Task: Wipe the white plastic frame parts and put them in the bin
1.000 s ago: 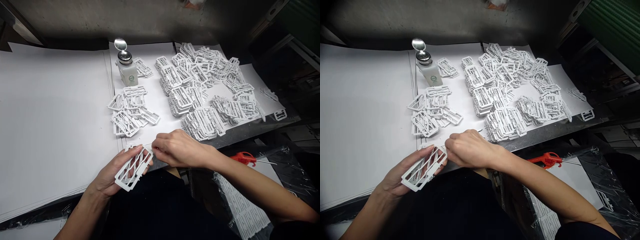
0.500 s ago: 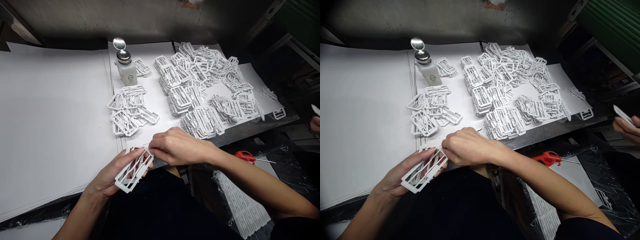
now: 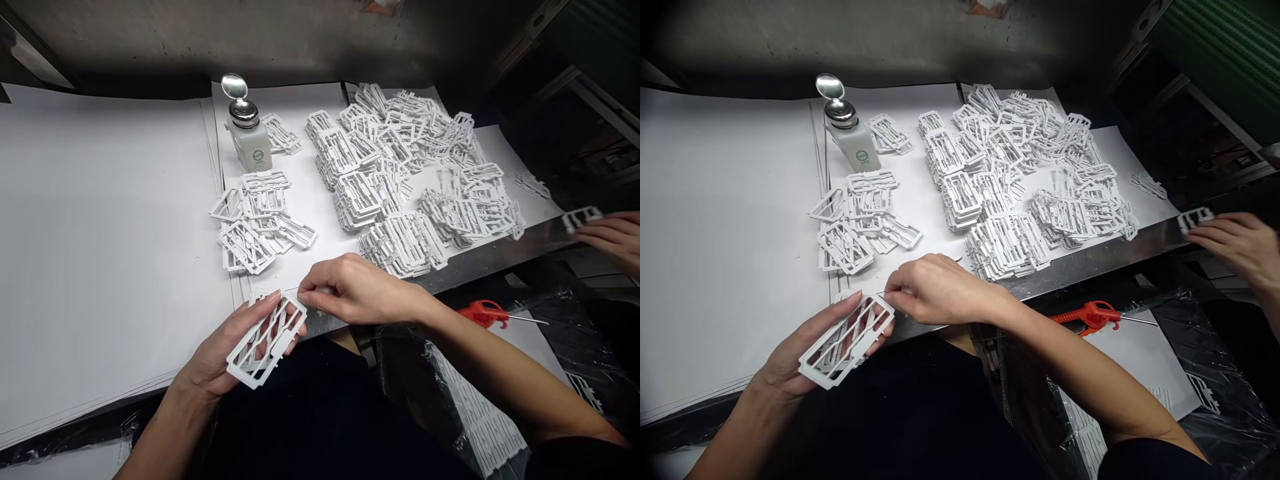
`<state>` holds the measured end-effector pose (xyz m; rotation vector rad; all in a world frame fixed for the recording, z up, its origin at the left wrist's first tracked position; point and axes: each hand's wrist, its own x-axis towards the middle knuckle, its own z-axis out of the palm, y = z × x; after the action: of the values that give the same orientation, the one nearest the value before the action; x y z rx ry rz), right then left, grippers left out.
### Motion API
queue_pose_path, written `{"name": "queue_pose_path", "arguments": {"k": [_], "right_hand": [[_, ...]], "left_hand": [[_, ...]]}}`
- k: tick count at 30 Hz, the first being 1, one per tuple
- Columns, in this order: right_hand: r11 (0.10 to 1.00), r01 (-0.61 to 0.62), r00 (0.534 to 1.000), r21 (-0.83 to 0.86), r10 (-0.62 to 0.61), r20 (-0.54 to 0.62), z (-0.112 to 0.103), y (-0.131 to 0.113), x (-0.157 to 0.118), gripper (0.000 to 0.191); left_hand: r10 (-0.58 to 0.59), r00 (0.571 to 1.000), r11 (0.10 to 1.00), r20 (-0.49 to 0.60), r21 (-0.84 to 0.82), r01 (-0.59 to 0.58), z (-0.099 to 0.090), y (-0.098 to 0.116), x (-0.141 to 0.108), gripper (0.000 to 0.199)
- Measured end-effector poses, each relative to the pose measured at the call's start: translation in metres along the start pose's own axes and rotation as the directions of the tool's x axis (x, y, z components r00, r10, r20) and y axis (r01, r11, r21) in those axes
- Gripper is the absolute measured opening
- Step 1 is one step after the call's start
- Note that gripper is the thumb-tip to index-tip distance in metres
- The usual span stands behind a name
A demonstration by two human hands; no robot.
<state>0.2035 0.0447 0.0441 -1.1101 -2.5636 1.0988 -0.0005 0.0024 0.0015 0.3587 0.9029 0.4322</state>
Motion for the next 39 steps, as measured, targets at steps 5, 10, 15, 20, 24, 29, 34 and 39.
{"name": "queue_pose_path", "arguments": {"k": [5, 10, 15, 20, 24, 29, 34, 39], "right_hand": [[0.998, 0.024, 0.998, -0.056, -0.02, 0.062, -0.003, -0.005, 0.005, 0.012], [0.987, 0.046, 0.993, -0.154, -0.028, 0.119, -0.009, -0.009, 0.005, 0.014], [0.956, 0.049, 0.993, -0.289, -0.017, 0.113, -0.008, -0.011, 0.007, 0.018], [0.923, 0.072, 0.997, -0.377, -0.051, 0.065, 0.002, -0.01, 0.008, 0.02], [0.931, 0.056, 0.998, -0.361, -0.044, 0.042, 0.005, -0.008, 0.005, 0.021], [0.967, 0.009, 0.998, -0.253, 0.008, 0.068, 0.002, -0.006, -0.002, 0.017], [0.994, -0.072, 0.997, -0.086, 0.071, -0.025, 0.003, 0.003, -0.01, 0.007], [0.979, -0.084, 0.949, 0.183, 0.134, -0.285, 0.007, 0.008, -0.012, 0.009]], "left_hand": [[-0.009, 1.0, 0.999, -0.019, 0.036, 0.01, 0.002, 0.0, 0.0, 0.029], [-0.011, 1.0, 0.995, -0.023, 0.099, 0.013, 0.006, 0.003, -0.001, 0.03], [-0.002, 0.999, 0.991, -0.038, 0.133, 0.007, 0.009, 0.007, -0.001, 0.031], [-0.025, 0.997, 0.996, -0.074, 0.088, 0.031, 0.008, 0.006, 0.0, 0.025], [-0.002, 0.998, 1.0, -0.064, 0.027, 0.004, 0.007, 0.004, 0.001, 0.022], [0.011, 0.999, 1.0, -0.041, -0.013, -0.011, 0.006, 0.004, 0.002, 0.026], [0.033, 0.999, 0.997, -0.022, -0.074, -0.035, 0.004, 0.005, 0.002, 0.026], [0.052, 0.998, 0.992, -0.027, -0.112, -0.055, 0.003, 0.003, 0.003, 0.029]]}}
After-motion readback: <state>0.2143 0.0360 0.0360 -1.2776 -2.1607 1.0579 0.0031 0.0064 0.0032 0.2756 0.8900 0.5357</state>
